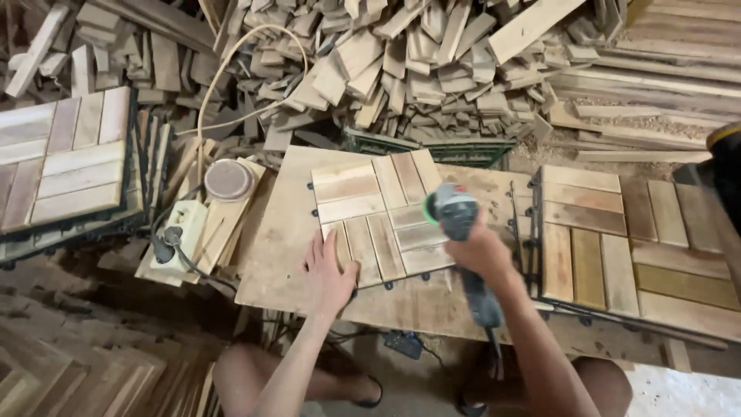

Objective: The person uses an orbital sander to smooth the surface of a wooden tile composed of multiple smaller pieces. They hold the tile steady with their left hand while moving the sander across the surface with their right hand.

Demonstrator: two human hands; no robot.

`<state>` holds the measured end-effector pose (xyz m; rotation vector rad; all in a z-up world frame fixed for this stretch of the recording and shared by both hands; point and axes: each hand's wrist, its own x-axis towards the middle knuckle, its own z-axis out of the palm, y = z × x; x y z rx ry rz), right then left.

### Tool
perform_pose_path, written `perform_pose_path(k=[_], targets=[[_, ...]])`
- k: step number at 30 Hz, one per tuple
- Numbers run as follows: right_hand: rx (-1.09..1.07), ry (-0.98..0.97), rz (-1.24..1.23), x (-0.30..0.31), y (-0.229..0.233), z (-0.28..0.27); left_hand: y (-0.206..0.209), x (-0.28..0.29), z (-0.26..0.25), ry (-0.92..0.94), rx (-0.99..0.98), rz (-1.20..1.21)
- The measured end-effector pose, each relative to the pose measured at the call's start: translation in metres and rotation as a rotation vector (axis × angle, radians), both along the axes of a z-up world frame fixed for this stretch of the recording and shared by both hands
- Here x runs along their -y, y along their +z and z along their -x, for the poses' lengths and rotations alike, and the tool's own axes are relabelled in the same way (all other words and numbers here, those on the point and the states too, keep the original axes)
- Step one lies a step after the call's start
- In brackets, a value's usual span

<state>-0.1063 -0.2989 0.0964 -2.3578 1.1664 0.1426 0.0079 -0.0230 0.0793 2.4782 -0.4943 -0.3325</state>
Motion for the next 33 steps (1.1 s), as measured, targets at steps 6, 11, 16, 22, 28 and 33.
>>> perform_pose_path(k=[6, 11, 16, 22, 28, 33], targets=[[0.108, -0.138, 0.034, 0.015, 0.032, 0.011, 0.001, 0.003, -0.019, -0.066, -0.163, 0.032], [0.080, -0.033, 0.087, -0.032, 0.024, -0.006, -0.017, 0.033, -0.026, 0.043, 0.026, -0.039], [-0.067, 0.112, -0.075, -0.073, 0.041, -0.027, -0.022, 0.038, -0.021, 0.077, 0.191, -0.067], [-0.006, 0.181, -0.008, -0.071, 0.029, -0.028, -0.026, 0.038, -0.024, 0.116, 0.177, -0.039], [0.134, -0.003, -0.099, -0.021, 0.059, -0.006, -0.055, 0.039, -0.037, 0.178, 0.169, 0.060], [0.023, -0.088, 0.094, 0.024, 0.024, 0.000, -0.073, 0.042, -0.041, 0.201, 0.227, 0.105]])
